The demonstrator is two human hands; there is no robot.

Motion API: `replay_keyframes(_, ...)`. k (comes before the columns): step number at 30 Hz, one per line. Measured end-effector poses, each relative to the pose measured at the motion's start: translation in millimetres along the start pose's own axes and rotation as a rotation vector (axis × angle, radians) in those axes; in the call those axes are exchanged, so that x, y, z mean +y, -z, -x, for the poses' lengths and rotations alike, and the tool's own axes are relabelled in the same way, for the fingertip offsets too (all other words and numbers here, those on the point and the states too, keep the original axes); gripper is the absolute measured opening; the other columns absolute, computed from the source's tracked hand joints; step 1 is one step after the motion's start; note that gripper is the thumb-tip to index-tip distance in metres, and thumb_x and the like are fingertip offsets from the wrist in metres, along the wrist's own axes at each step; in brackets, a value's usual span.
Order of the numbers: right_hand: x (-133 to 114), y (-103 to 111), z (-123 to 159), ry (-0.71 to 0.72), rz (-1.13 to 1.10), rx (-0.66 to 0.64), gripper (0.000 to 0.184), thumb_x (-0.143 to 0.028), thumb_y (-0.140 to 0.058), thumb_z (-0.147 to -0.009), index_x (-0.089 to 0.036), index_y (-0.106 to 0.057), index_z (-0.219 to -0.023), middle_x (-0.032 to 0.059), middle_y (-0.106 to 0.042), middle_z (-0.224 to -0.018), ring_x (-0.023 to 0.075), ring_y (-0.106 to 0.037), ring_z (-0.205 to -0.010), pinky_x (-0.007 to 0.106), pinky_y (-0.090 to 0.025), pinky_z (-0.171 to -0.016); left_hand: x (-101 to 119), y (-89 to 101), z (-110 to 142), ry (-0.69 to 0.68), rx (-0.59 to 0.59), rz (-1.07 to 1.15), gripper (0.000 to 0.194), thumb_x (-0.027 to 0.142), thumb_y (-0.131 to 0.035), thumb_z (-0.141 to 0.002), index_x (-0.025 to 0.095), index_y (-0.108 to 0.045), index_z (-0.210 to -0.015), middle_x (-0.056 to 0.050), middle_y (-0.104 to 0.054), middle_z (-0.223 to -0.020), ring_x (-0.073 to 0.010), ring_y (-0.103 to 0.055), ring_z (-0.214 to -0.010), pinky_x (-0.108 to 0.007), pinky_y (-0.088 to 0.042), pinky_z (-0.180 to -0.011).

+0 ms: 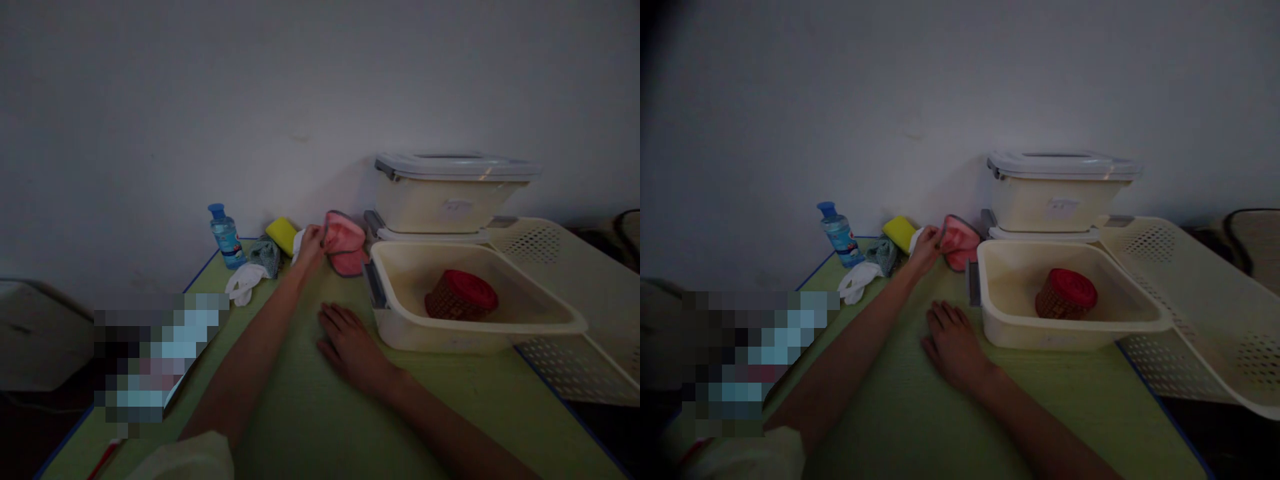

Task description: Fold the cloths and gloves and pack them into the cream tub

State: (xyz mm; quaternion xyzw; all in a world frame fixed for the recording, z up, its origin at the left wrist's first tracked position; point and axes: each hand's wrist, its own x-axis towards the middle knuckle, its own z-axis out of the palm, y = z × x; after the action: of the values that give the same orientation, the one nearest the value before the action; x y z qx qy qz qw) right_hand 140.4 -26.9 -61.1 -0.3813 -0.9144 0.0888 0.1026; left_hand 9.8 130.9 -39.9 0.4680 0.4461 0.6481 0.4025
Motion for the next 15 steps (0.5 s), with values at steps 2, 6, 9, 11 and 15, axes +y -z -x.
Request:
replay_keyframes(2, 0.5, -1.0, -0.1, 0.009, -0.006, 0.019, 0.046, -0.029, -0.044, -0.088, -0.008, -0.048, -0.128, 0.0167, -0.045, -0.137, 0.0277, -0.037, -0.129, 0.045, -0.031, -0.106, 13.6, 5.8, -6.6, -0.002, 0.020, 0.005, 0.016, 0.017, -0.037, -0.085, 0.020, -0.036, -0.069, 0.006, -0.038, -0.064, -0.0068, -0.044, -0.060, -0.021, -0.047, -0.068)
replay_keyframes(6, 1.4, -3.5, -0.2, 0.011, -0.007, 0.037, 0.046, -0.029, -0.045, -0.087, -0.007, -0.048, -0.128, 0.0170, -0.044, -0.137, 0.0279, -0.039, -0.127, 0.045, -0.031, -0.106, 42.0, 29.1, -13.2, 0.018, -0.026, -0.125, 0.018, 0.022, -0.035, -0.086, 0.019, -0.039, -0.069, 0.006, -0.035, -0.058, -0.0058, -0.038, -0.049, -0.016, -0.040, -0.054)
replay_keyframes(9, 1.9, -4.7, -0.2, 0.005, 0.002, 0.033, 0.047, -0.029, -0.047, -0.087, -0.006, -0.049, -0.127, 0.0163, -0.048, -0.133, 0.0284, -0.042, -0.124, 0.044, -0.032, -0.106, 54.4, 52.2, -10.6, 0.085, -0.178, -0.322, 0.012, 0.024, -0.051, -0.077, 0.016, -0.050, -0.069, 0.006, -0.042, -0.055, -0.0061, -0.039, -0.045, -0.016, -0.033, -0.045)
replay_keyframes(11, 2.2, -5.1, -0.3, 0.006, 0.008, 0.040, 0.047, -0.029, -0.049, -0.086, -0.006, -0.049, -0.126, 0.0153, -0.051, -0.130, 0.0283, -0.045, -0.120, 0.043, -0.033, -0.105, 53.8, 65.2, -7.8, 0.151, -0.291, -0.494, 0.008, 0.021, -0.061, -0.067, 0.014, -0.058, -0.064, 0.005, -0.047, -0.050, -0.0074, -0.040, -0.043, -0.018, -0.030, -0.041)
replay_keyframes(15, 2.3, -5.0, -0.3, 0.019, 0.010, 0.054, 0.046, -0.029, -0.047, -0.086, -0.008, -0.049, -0.127, 0.0147, -0.052, -0.129, 0.0278, -0.045, -0.120, 0.045, -0.032, -0.105, 33.9, 73.5, -7.1, 0.215, -0.399, -0.794, 0.008, 0.006, -0.063, -0.053, 0.013, -0.060, -0.052, 0.003, -0.049, -0.041, -0.0139, -0.051, -0.048, -0.022, -0.040, -0.050)
